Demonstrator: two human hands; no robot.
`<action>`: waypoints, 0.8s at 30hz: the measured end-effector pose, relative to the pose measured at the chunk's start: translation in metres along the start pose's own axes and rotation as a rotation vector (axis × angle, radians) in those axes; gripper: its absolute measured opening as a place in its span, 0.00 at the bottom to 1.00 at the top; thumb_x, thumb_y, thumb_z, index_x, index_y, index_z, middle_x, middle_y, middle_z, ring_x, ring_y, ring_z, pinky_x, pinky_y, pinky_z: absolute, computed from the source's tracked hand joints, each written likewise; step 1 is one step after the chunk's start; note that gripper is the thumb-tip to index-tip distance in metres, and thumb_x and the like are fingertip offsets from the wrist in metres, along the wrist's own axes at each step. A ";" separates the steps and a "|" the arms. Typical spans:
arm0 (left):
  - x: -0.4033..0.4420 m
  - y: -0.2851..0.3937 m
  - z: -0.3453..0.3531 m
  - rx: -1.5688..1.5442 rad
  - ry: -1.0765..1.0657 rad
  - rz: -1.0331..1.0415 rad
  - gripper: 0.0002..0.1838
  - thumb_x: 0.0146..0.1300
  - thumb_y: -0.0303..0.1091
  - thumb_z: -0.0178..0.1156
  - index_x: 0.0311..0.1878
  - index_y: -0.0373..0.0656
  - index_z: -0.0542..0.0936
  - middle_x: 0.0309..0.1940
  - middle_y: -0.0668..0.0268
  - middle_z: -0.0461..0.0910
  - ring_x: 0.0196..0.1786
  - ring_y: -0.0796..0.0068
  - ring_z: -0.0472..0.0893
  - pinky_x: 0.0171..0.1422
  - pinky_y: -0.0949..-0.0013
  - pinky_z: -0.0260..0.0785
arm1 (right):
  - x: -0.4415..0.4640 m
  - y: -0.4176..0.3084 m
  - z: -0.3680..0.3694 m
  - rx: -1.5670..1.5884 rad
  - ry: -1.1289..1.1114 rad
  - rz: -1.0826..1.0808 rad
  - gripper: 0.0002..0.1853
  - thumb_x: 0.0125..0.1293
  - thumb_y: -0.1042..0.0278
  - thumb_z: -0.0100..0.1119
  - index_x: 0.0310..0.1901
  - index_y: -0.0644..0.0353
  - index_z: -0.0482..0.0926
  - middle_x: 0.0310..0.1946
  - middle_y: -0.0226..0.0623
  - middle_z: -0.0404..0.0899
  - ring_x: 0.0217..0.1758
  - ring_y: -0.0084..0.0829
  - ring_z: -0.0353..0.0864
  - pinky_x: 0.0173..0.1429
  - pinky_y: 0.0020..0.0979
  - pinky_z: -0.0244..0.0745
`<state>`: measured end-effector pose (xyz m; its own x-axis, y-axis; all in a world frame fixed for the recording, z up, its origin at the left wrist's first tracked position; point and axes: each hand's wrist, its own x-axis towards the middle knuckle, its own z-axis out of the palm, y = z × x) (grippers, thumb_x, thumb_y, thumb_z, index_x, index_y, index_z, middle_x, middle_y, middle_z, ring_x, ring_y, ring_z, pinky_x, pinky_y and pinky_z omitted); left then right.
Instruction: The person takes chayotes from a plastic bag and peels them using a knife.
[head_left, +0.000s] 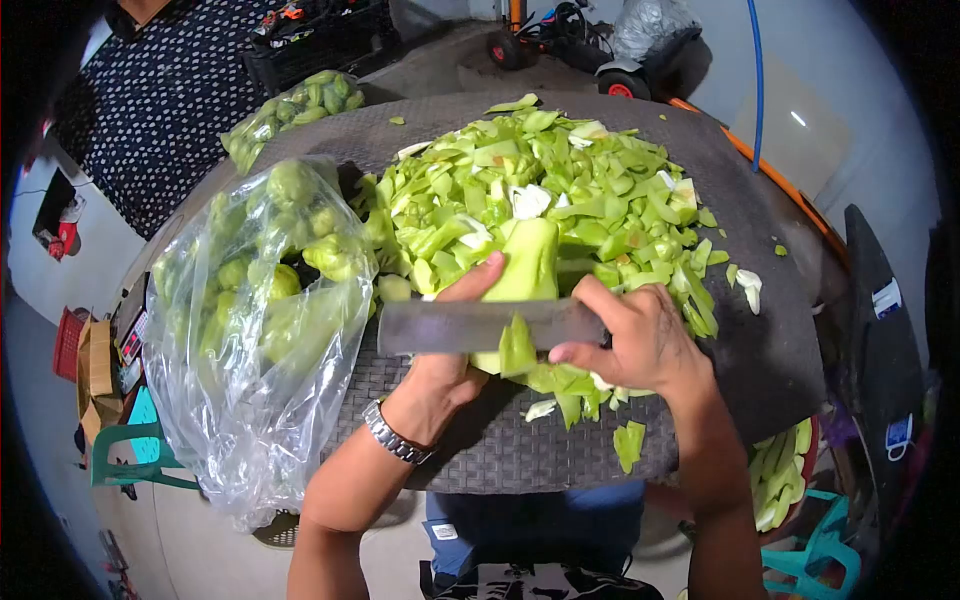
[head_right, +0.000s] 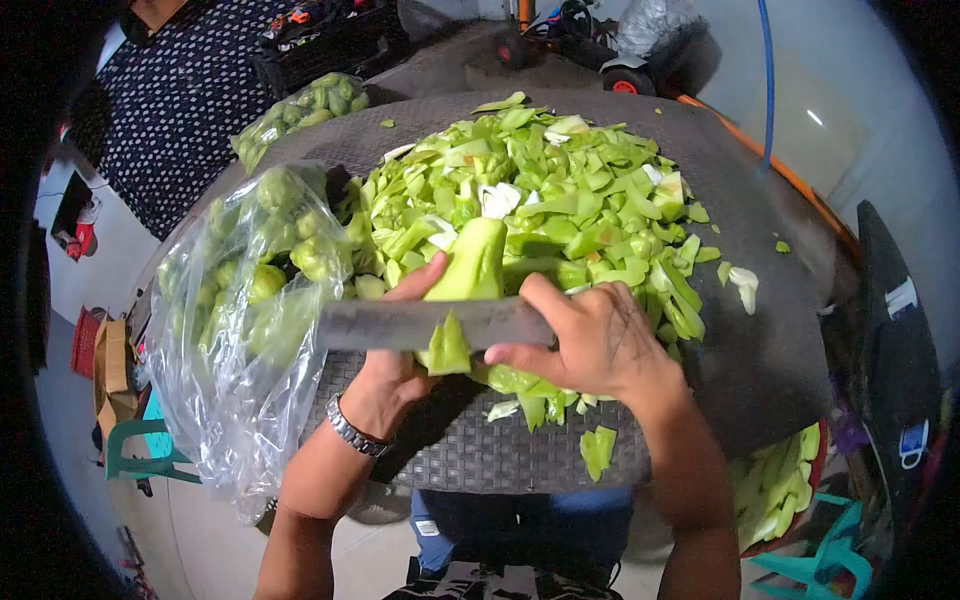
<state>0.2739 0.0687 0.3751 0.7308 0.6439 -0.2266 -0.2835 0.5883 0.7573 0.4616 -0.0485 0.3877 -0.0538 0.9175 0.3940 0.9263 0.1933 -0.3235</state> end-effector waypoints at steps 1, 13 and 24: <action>-0.003 -0.005 -0.001 0.016 0.029 0.010 0.33 0.77 0.60 0.52 0.67 0.38 0.77 0.55 0.54 0.86 0.54 0.59 0.88 0.52 0.50 0.85 | 0.000 0.004 -0.002 -0.005 0.016 0.050 0.31 0.66 0.33 0.68 0.44 0.59 0.79 0.20 0.43 0.78 0.25 0.50 0.85 0.34 0.43 0.78; 0.001 -0.003 -0.001 0.001 -0.037 -0.048 0.34 0.75 0.61 0.55 0.68 0.40 0.76 0.54 0.54 0.86 0.52 0.60 0.88 0.59 0.54 0.83 | 0.001 0.000 -0.001 0.069 -0.003 -0.008 0.32 0.65 0.31 0.67 0.42 0.58 0.77 0.17 0.44 0.77 0.23 0.52 0.84 0.33 0.47 0.79; -0.003 0.010 -0.001 -0.078 -0.097 -0.124 0.31 0.79 0.60 0.49 0.66 0.42 0.77 0.50 0.54 0.86 0.43 0.56 0.88 0.36 0.54 0.85 | -0.005 0.068 -0.019 0.055 0.168 0.417 0.28 0.74 0.37 0.60 0.44 0.61 0.78 0.19 0.50 0.76 0.25 0.56 0.81 0.38 0.54 0.76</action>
<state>0.2681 0.0732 0.3831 0.8186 0.5161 -0.2520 -0.2320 0.6985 0.6770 0.5316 -0.0467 0.3801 0.3856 0.8525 0.3530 0.8342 -0.1587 -0.5281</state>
